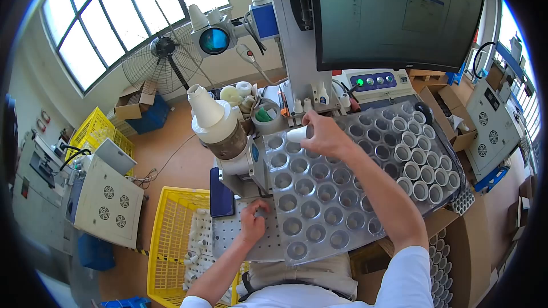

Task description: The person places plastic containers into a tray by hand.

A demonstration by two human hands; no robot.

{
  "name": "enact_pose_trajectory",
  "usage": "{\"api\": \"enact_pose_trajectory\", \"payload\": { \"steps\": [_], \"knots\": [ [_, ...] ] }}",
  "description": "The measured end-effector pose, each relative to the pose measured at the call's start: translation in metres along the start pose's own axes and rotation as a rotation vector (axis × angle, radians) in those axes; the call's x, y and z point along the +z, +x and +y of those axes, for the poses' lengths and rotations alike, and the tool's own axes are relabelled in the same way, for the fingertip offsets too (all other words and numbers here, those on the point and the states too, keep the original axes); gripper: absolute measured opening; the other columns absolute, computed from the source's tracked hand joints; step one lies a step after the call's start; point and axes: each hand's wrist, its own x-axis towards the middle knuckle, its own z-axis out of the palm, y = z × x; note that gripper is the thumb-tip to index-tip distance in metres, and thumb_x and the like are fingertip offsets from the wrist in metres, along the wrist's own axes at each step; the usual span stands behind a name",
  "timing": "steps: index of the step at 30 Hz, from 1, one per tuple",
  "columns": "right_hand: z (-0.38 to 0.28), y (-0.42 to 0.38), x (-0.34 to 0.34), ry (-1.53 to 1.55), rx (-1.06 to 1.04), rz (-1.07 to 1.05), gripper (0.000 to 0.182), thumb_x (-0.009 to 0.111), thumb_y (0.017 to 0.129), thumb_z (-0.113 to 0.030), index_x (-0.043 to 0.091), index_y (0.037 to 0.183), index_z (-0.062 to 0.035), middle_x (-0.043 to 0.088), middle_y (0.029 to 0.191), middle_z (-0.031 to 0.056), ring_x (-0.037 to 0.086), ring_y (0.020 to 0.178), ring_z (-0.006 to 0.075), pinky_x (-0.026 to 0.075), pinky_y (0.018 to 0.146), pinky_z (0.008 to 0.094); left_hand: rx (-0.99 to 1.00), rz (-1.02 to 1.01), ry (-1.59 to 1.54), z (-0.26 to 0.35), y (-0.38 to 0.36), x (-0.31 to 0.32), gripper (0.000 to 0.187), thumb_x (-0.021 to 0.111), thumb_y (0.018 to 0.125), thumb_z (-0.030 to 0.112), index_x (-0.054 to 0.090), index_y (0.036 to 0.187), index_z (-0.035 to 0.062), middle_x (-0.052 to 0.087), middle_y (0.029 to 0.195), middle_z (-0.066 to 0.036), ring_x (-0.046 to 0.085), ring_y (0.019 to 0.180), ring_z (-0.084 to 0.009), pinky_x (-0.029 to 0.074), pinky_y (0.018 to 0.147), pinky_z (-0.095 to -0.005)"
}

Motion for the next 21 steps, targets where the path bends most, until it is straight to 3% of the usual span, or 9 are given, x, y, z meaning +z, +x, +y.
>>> {"api": "enact_pose_trajectory", "payload": {
  "steps": [1, 3, 6, 11, 21],
  "knots": [
    [-0.001, 0.005, 0.019, 0.009, -0.003, -0.002, 0.046, 0.074, 0.072, -0.022, 0.055, 0.107, 0.0001, 0.062, 0.081, 0.0135, 0.061, 0.077, 0.0231, 0.048, 0.074, 0.0341, 0.01, 0.0, 0.013, 0.001, -0.001, -0.001, 0.029, 0.04, 0.059, 0.001, 0.059, 0.08, -0.0019, 0.063, 0.078, -0.017, 0.063, 0.078, -0.0333, 0.05, 0.077, -0.0325],
    [0.001, 0.011, 0.05, 0.123, -0.059, 0.071, 0.043, 0.074, 0.071, -0.017, 0.05, 0.103, -0.0001, 0.063, 0.089, 0.021, 0.064, 0.083, 0.0346, 0.05, 0.076, 0.039, 0.02, -0.003, 0.031, 0.003, -0.001, -0.003, 0.029, 0.04, 0.059, 0.001, 0.059, 0.08, -0.0019, 0.063, 0.077, -0.018, 0.063, 0.078, -0.0341, 0.05, 0.077, -0.0324],
    [0.014, 0.012, 0.083, 0.171, -0.128, 0.189, 0.04, 0.076, 0.071, -0.016, 0.047, 0.095, -0.0015, 0.059, 0.085, 0.0182, 0.061, 0.077, 0.0331, 0.048, 0.071, 0.0401, 0.003, 0.002, -0.01, 0.003, 0.001, -0.003, 0.025, 0.043, 0.062, 0.0, 0.057, 0.082, -0.0007, 0.062, 0.081, -0.019, 0.061, 0.08, -0.0396, 0.05, 0.076, -0.0383],
    [0.022, 0.007, 0.081, 0.162, -0.113, 0.187, 0.039, 0.078, 0.073, -0.018, 0.046, 0.09, -0.0026, 0.054, 0.083, 0.0153, 0.055, 0.072, 0.0317, 0.046, 0.068, 0.0401, -0.018, 0.035, -0.008, 0.007, 0.005, -0.002, 0.027, 0.037, 0.056, 0.0, 0.058, 0.075, -0.0015, 0.062, 0.074, -0.017, 0.062, 0.074, -0.0351, 0.049, 0.073, -0.0329],
    [0.023, 0.005, 0.076, 0.169, -0.136, 0.199, 0.037, 0.078, 0.074, -0.018, 0.047, 0.087, -0.003, 0.054, 0.081, 0.0145, 0.054, 0.072, 0.0316, 0.045, 0.067, 0.0388, -0.029, 0.066, -0.022, -0.001, 0.003, 0.0, 0.029, 0.036, 0.055, -0.001, 0.058, 0.074, -0.0026, 0.063, 0.073, -0.016, 0.062, 0.071, -0.0315, 0.049, 0.072, -0.0301]
  ]
}}
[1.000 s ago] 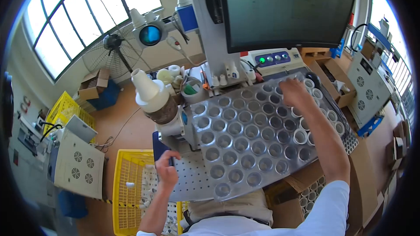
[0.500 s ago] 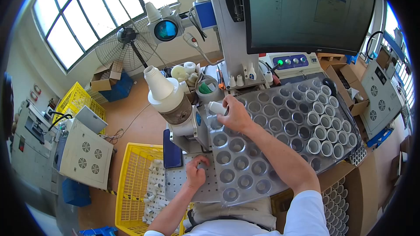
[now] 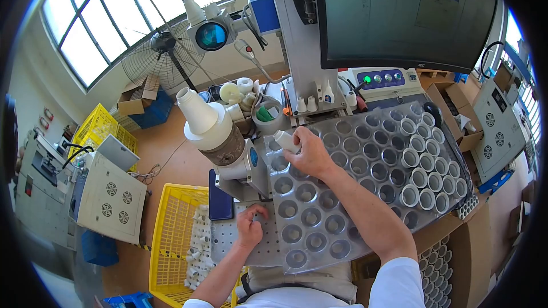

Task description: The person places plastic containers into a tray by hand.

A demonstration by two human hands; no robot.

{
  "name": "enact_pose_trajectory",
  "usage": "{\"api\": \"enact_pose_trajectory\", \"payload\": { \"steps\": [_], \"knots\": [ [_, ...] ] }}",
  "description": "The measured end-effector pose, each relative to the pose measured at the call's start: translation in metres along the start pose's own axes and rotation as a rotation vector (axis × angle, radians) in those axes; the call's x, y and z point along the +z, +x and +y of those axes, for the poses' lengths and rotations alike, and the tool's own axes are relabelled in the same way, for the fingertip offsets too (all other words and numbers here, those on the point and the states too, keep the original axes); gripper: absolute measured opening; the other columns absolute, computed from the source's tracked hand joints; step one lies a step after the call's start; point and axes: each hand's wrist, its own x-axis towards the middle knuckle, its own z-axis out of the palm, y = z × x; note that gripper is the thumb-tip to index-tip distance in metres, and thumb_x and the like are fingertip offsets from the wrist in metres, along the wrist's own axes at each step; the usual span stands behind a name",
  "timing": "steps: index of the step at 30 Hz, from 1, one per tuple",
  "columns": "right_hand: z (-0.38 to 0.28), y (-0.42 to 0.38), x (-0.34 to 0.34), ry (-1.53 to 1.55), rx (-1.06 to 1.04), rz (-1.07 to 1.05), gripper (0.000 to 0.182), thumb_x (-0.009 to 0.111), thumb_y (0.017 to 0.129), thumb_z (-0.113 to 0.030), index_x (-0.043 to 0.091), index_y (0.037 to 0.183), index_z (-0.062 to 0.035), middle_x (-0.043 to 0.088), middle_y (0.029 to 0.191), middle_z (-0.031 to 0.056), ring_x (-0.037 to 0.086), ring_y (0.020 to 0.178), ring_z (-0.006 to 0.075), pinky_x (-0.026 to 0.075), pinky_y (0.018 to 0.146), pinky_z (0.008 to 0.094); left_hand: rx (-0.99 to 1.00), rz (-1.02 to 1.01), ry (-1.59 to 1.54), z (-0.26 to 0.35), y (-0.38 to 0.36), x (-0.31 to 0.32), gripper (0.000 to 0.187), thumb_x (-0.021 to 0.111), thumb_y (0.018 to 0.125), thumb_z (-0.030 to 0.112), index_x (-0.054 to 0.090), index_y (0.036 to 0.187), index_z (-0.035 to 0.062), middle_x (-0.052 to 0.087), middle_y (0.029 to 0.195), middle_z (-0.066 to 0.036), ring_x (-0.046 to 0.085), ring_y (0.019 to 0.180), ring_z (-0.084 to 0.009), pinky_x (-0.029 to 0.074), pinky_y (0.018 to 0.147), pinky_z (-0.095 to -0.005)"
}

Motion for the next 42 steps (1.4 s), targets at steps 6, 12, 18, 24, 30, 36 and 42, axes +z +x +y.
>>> {"api": "enact_pose_trajectory", "payload": {
  "steps": [6, 12, 18, 24, 30, 36, 42],
  "knots": [
    [0.003, 0.0, 0.0, -0.007, -0.017, 0.012, 0.036, 0.078, 0.074, -0.018, 0.048, 0.085, -0.0026, 0.054, 0.079, 0.0148, 0.054, 0.071, 0.0315, 0.045, 0.066, 0.0386, -0.008, -0.018, 0.001, 0.004, 0.002, -0.002, 0.03, 0.036, 0.055, -0.001, 0.058, 0.074, -0.0035, 0.063, 0.073, -0.016, 0.062, 0.071, -0.0294, 0.048, 0.073, -0.0287],
    [-0.001, -0.002, -0.003, -0.001, 0.016, 0.006, 0.036, 0.078, 0.074, -0.019, 0.048, 0.084, -0.0021, 0.055, 0.078, 0.0155, 0.055, 0.071, 0.0319, 0.046, 0.066, 0.0384, -0.01, 0.0, -0.01, 0.002, 0.0, -0.001, 0.029, 0.035, 0.056, -0.001, 0.058, 0.074, -0.0035, 0.063, 0.072, -0.015, 0.062, 0.07, -0.0285, 0.048, 0.073, -0.0279],
    [0.001, -0.003, -0.003, 0.004, 0.012, 0.005, 0.036, 0.078, 0.074, -0.019, 0.049, 0.084, -0.0018, 0.056, 0.078, 0.0158, 0.056, 0.071, 0.032, 0.047, 0.067, 0.0379, 0.027, 0.014, 0.007, 0.003, 0.0, -0.002, 0.026, 0.036, 0.057, 0.0, 0.057, 0.073, -0.0032, 0.063, 0.072, -0.015, 0.061, 0.068, -0.0282, 0.048, 0.071, -0.0284],
    [-0.003, -0.003, -0.006, 0.038, 0.073, -0.003, 0.035, 0.078, 0.075, -0.02, 0.051, 0.084, -0.0018, 0.056, 0.076, 0.0118, 0.054, 0.069, 0.0232, 0.046, 0.066, 0.0351, 0.111, 0.207, -0.118, 0.045, 0.032, -0.046, 0.023, 0.043, 0.068, 0.014, 0.053, 0.069, -0.0068, 0.061, 0.071, -0.014, 0.058, 0.064, -0.0251, 0.047, 0.064, -0.0314],
    [0.011, 0.005, -0.006, 0.201, 0.139, 0.112, 0.033, 0.08, 0.076, -0.018, 0.051, 0.081, -0.0043, 0.051, 0.073, 0.0023, 0.047, 0.067, 0.0119, 0.042, 0.062, 0.029, 0.451, 0.589, -0.001, 0.124, 0.146, -0.106, 0.036, 0.039, 0.081, 0.022, 0.056, 0.071, -0.0076, 0.064, 0.083, -0.014, 0.057, 0.076, -0.0189, 0.045, 0.075, -0.0316],
    [-0.078, 0.039, -0.033, 0.579, 0.022, 0.222, 0.031, 0.079, 0.08, -0.014, 0.048, 0.079, -0.0077, 0.052, 0.078, -0.002, 0.045, 0.071, 0.0055, 0.041, 0.063, 0.0247, -0.144, 0.224, -0.185, 0.165, 0.225, -0.101, 0.038, 0.033, 0.08, 0.015, 0.064, 0.085, -0.0059, 0.066, 0.089, -0.017, 0.059, 0.089, -0.0202, 0.048, 0.084, -0.0329],
    [-0.176, 0.062, -0.012, 0.694, -0.185, 0.144, 0.03, 0.08, 0.08, -0.017, 0.053, 0.083, -0.0043, 0.059, 0.083, 0.0023, 0.053, 0.075, 0.0077, 0.047, 0.07, 0.0265, 0.219, 0.321, -0.126, 0.185, 0.185, -0.145, 0.028, 0.04, 0.068, 0.01, 0.065, 0.063, 0.0001, 0.062, 0.062, -0.008, 0.058, 0.061, -0.0144, 0.047, 0.059, -0.0249]
  ]
}}
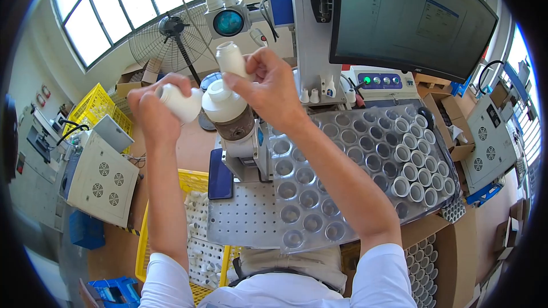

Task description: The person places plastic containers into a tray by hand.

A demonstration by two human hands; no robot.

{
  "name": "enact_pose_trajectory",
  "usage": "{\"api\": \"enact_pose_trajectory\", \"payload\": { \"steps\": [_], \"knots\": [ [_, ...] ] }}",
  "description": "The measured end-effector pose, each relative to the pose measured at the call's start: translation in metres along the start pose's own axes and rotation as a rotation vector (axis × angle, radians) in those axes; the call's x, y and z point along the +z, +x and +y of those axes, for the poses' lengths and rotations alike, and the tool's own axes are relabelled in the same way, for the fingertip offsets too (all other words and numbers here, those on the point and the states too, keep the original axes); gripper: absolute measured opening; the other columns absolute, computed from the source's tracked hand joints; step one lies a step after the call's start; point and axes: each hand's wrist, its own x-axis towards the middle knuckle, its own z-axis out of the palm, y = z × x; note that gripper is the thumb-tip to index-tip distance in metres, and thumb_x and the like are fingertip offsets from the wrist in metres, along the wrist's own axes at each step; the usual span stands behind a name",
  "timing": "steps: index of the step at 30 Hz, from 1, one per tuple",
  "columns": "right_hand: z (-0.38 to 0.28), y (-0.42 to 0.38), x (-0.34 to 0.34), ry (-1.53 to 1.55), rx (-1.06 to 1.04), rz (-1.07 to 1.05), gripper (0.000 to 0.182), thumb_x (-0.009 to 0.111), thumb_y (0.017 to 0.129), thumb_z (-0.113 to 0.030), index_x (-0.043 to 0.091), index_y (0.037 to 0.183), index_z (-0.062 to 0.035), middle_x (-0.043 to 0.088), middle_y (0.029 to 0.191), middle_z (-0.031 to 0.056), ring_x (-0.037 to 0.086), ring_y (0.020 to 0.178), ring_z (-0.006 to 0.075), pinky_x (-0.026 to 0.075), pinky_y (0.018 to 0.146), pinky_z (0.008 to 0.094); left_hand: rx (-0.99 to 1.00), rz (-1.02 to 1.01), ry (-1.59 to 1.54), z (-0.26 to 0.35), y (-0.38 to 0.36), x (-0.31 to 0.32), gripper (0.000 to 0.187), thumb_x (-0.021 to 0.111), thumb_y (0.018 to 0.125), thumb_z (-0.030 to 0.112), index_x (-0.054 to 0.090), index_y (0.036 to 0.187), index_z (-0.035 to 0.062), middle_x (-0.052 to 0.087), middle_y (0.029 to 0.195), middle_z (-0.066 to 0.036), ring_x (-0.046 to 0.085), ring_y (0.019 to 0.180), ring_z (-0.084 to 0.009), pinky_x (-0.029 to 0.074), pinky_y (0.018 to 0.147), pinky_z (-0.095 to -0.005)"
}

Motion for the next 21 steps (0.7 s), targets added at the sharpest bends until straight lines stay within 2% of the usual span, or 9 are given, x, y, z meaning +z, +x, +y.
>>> {"api": "enact_pose_trajectory", "payload": {
  "steps": [3, 7, 10, 12, 13, 15, 16, 17, 21],
  "knots": [
    [0.004, -0.004, 0.019, -0.416, -0.077, -0.142, 0.032, 0.08, 0.08, -0.022, 0.057, 0.088, -0.0016, 0.064, 0.088, 0.0091, 0.06, 0.08, 0.0161, 0.05, 0.075, 0.0313, -0.008, 0.14, 0.315, -0.005, -0.043, -0.045, 0.025, 0.039, 0.064, 0.01, 0.061, 0.057, 0.0007, 0.059, 0.065, -0.006, 0.056, 0.061, -0.0176, 0.046, 0.059, -0.0263],
    [0.019, -0.012, 0.022, -0.41, -0.103, -0.132, 0.032, 0.08, 0.08, -0.024, 0.058, 0.087, -0.0015, 0.065, 0.09, 0.0095, 0.061, 0.082, 0.0159, 0.05, 0.077, 0.0304, -0.222, 0.347, 0.358, -0.081, -0.108, -0.123, 0.026, 0.04, 0.063, 0.009, 0.063, 0.058, 0.0003, 0.057, 0.062, -0.006, 0.054, 0.057, -0.0176, 0.047, 0.061, -0.0271],
    [0.016, -0.019, 0.012, -0.351, -0.086, -0.067, 0.03, 0.078, 0.081, -0.023, 0.058, 0.088, -0.0015, 0.065, 0.091, 0.0088, 0.061, 0.082, 0.0161, 0.05, 0.078, 0.0312, -0.383, 0.322, 0.604, -0.145, -0.167, -0.196, 0.026, 0.043, 0.068, 0.012, 0.064, 0.06, -0.0008, 0.055, 0.059, -0.009, 0.054, 0.055, -0.02, 0.047, 0.058, -0.0323],
    [0.024, -0.029, -0.013, -0.238, -0.134, -0.063, 0.021, 0.073, 0.085, -0.013, 0.054, 0.086, -0.0029, 0.067, 0.107, 0.0123, 0.059, 0.104, 0.0162, 0.046, 0.095, 0.0339, -0.299, 0.453, 0.651, -0.212, -0.219, -0.251, 0.028, 0.049, 0.07, 0.015, 0.072, 0.061, 0.0017, 0.049, 0.046, -0.009, 0.051, 0.048, -0.0196, 0.041, 0.049, -0.0342],
    [0.026, -0.034, -0.031, -0.315, -0.15, -0.059, 0.019, 0.071, 0.085, -0.012, 0.055, 0.088, -0.0022, 0.066, 0.108, 0.0135, 0.06, 0.104, 0.0171, 0.047, 0.096, 0.0349, -0.178, 0.315, 0.911, -0.275, -0.255, -0.311, 0.025, 0.052, 0.072, 0.013, 0.072, 0.063, 0.0011, 0.052, 0.046, -0.012, 0.053, 0.048, -0.0217, 0.042, 0.05, -0.0354],
    [0.03, -0.045, -0.072, -0.463, -0.045, -0.046, 0.019, 0.071, 0.084, -0.012, 0.056, 0.09, -0.0003, 0.067, 0.1, 0.0127, 0.063, 0.097, 0.0215, 0.048, 0.094, 0.0358, -0.375, 0.249, 1.174, -0.265, -0.284, -0.325, 0.022, 0.054, 0.072, 0.012, 0.07, 0.067, -0.0023, 0.066, 0.075, -0.021, 0.061, 0.063, -0.0273, 0.048, 0.057, -0.0419],
    [0.034, -0.048, -0.091, -0.555, 0.027, -0.051, 0.02, 0.07, 0.084, -0.012, 0.056, 0.091, 0.0004, 0.067, 0.099, 0.0133, 0.064, 0.095, 0.0237, 0.049, 0.092, 0.0361, -0.525, 0.403, 0.859, -0.276, -0.298, -0.342, 0.026, 0.051, 0.076, 0.014, 0.066, 0.07, -0.0066, 0.064, 0.081, -0.02, 0.061, 0.072, -0.0298, 0.049, 0.064, -0.0441],
    [0.039, -0.05, -0.115, -0.574, 0.032, -0.024, 0.02, 0.07, 0.084, -0.012, 0.056, 0.091, 0.0004, 0.067, 0.099, 0.0133, 0.064, 0.095, 0.0237, 0.049, 0.092, 0.0361, -0.523, 0.421, 0.813, -0.283, -0.314, -0.358, 0.029, 0.049, 0.079, 0.016, 0.063, 0.073, -0.008, 0.061, 0.079, -0.018, 0.061, 0.073, -0.0291, 0.049, 0.067, -0.0437],
    [0.064, -0.055, -0.249, -1.404, 0.237, -0.163, 0.036, 0.069, 0.076, -0.014, 0.063, 0.109, -0.0001, 0.069, 0.106, 0.0182, 0.065, 0.104, 0.0357, 0.051, 0.089, 0.0445, -0.447, 0.43, 0.838, -0.247, -0.297, -0.333, 0.031, 0.038, 0.085, 0.016, 0.058, 0.08, -0.0077, 0.058, 0.078, -0.013, 0.059, 0.075, -0.0249, 0.05, 0.074, -0.0394]
  ]
}}
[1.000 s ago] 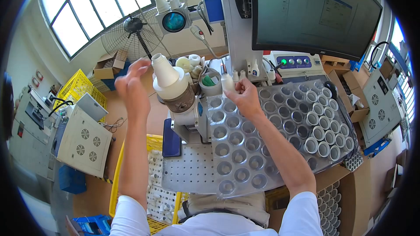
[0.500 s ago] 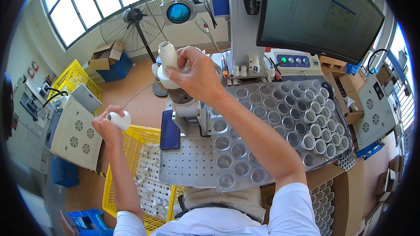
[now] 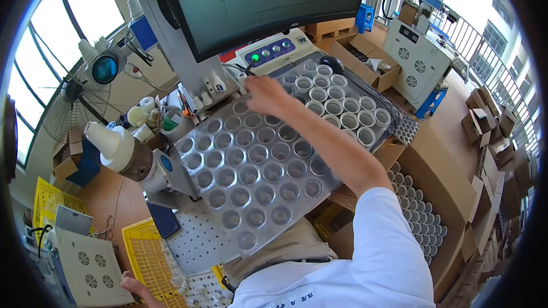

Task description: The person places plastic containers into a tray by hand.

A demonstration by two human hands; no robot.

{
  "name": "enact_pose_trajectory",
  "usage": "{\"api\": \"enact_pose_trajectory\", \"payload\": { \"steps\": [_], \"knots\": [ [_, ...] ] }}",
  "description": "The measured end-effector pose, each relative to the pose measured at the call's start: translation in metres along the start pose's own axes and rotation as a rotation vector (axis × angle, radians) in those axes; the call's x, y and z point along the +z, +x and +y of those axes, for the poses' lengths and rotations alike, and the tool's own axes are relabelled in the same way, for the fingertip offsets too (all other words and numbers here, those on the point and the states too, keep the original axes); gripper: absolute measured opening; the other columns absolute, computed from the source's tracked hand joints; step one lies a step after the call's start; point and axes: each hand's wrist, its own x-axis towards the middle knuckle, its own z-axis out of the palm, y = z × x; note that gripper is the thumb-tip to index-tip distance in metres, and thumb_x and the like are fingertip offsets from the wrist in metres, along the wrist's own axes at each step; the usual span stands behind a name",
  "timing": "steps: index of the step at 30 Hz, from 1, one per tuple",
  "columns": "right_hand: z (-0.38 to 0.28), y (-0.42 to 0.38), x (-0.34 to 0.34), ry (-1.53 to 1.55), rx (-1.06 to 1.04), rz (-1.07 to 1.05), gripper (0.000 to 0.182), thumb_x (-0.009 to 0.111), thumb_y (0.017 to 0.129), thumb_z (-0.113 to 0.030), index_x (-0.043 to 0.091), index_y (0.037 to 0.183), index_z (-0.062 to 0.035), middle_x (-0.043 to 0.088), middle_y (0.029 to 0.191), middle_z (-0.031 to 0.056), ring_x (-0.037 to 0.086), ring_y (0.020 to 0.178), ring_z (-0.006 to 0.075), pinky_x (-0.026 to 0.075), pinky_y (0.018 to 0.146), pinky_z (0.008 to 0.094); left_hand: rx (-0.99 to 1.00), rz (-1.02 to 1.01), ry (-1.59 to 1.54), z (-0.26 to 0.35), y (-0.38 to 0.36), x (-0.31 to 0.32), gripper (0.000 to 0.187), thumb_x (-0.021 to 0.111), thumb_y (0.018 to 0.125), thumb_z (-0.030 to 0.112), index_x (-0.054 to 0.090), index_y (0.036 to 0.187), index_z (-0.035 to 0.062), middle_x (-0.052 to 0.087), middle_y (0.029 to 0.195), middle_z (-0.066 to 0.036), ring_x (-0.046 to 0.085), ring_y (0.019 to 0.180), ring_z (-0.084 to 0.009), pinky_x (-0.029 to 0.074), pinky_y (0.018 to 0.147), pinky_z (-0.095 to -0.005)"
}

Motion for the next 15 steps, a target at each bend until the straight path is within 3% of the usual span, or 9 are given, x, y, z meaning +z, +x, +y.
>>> {"api": "enact_pose_trajectory", "payload": {
  "steps": [3, 5, 6, 7, 9, 12, 15],
  "knots": [
    [0.064, -0.01, -0.031, -0.37, 0.192, -0.212, 0.049, 0.067, 0.074, -0.012, 0.063, 0.122, -0.005, 0.069, 0.113, 0.0179, 0.065, 0.107, 0.0375, 0.051, 0.09, 0.047, 0.144, -0.113, -0.212, 0.064, -0.001, 0.014, 0.026, 0.035, 0.082, 0.008, 0.057, 0.08, -0.0052, 0.061, 0.084, -0.012, 0.059, 0.078, -0.0222, 0.05, 0.074, -0.0354],
    [0.124, -0.01, -0.022, -0.402, 0.168, -0.246, 0.054, 0.068, 0.072, -0.01, 0.062, 0.126, -0.0088, 0.069, 0.114, 0.0191, 0.065, 0.108, 0.0368, 0.052, 0.089, 0.0475, 0.011, -0.053, -0.384, 0.142, -0.011, 0.043, 0.025, 0.034, 0.078, 0.002, 0.058, 0.082, -0.0036, 0.061, 0.085, -0.011, 0.059, 0.078, -0.0211, 0.049, 0.074, -0.0319],
    [0.135, -0.014, -0.025, -0.307, 0.111, -0.237, 0.052, 0.07, 0.071, -0.009, 0.064, 0.123, -0.0079, 0.07, 0.11, 0.0193, 0.065, 0.105, 0.037, 0.052, 0.089, 0.0467, -0.06, -0.124, -0.523, 0.187, -0.02, 0.049, 0.027, 0.036, 0.071, -0.001, 0.059, 0.083, -0.0042, 0.061, 0.085, -0.012, 0.059, 0.08, -0.0223, 0.048, 0.078, -0.0326],
    [0.123, -0.017, -0.036, -0.308, 0.151, -0.255, 0.048, 0.069, 0.072, -0.008, 0.065, 0.119, -0.0062, 0.071, 0.106, 0.0193, 0.066, 0.103, 0.037, 0.052, 0.089, 0.0467, 0.218, -0.158, -0.382, 0.194, -0.021, 0.057, 0.031, 0.037, 0.065, 0.0, 0.06, 0.084, -0.0059, 0.062, 0.085, -0.012, 0.059, 0.083, -0.0248, 0.047, 0.083, -0.0347],
    [0.129, -0.015, -0.036, -0.356, 0.141, -0.288, 0.038, 0.07, 0.073, -0.01, 0.065, 0.111, -0.008, 0.07, 0.104, 0.019, 0.065, 0.104, 0.0378, 0.052, 0.086, 0.0496, 0.361, -0.161, -0.269, 0.264, -0.049, 0.069, 0.028, 0.037, 0.065, 0.006, 0.058, 0.079, -0.006, 0.062, 0.083, -0.013, 0.058, 0.082, -0.0248, 0.044, 0.084, -0.0339],
    [0.08, -0.003, -0.07, -0.437, 0.171, -0.295, 0.037, 0.069, 0.073, -0.011, 0.065, 0.11, -0.0049, 0.07, 0.106, 0.0195, 0.065, 0.105, 0.0379, 0.051, 0.089, 0.0479, 0.401, -0.455, -0.66, 0.312, -0.099, 0.1, 0.028, 0.04, 0.069, 0.013, 0.057, 0.079, -0.006, 0.06, 0.08, -0.012, 0.058, 0.077, -0.022, 0.047, 0.076, -0.0315],
    [0.023, 0.01, -0.077, -0.238, 0.137, -0.251, 0.042, 0.068, 0.071, -0.014, 0.064, 0.11, -0.0004, 0.069, 0.107, 0.0216, 0.065, 0.106, 0.0376, 0.05, 0.091, 0.0447, 0.486, -0.725, -0.707, 0.33, -0.149, 0.126, 0.027, 0.039, 0.064, 0.007, 0.058, 0.078, -0.0057, 0.06, 0.076, -0.015, 0.059, 0.075, -0.0251, 0.048, 0.074, -0.0324]
  ]
}}
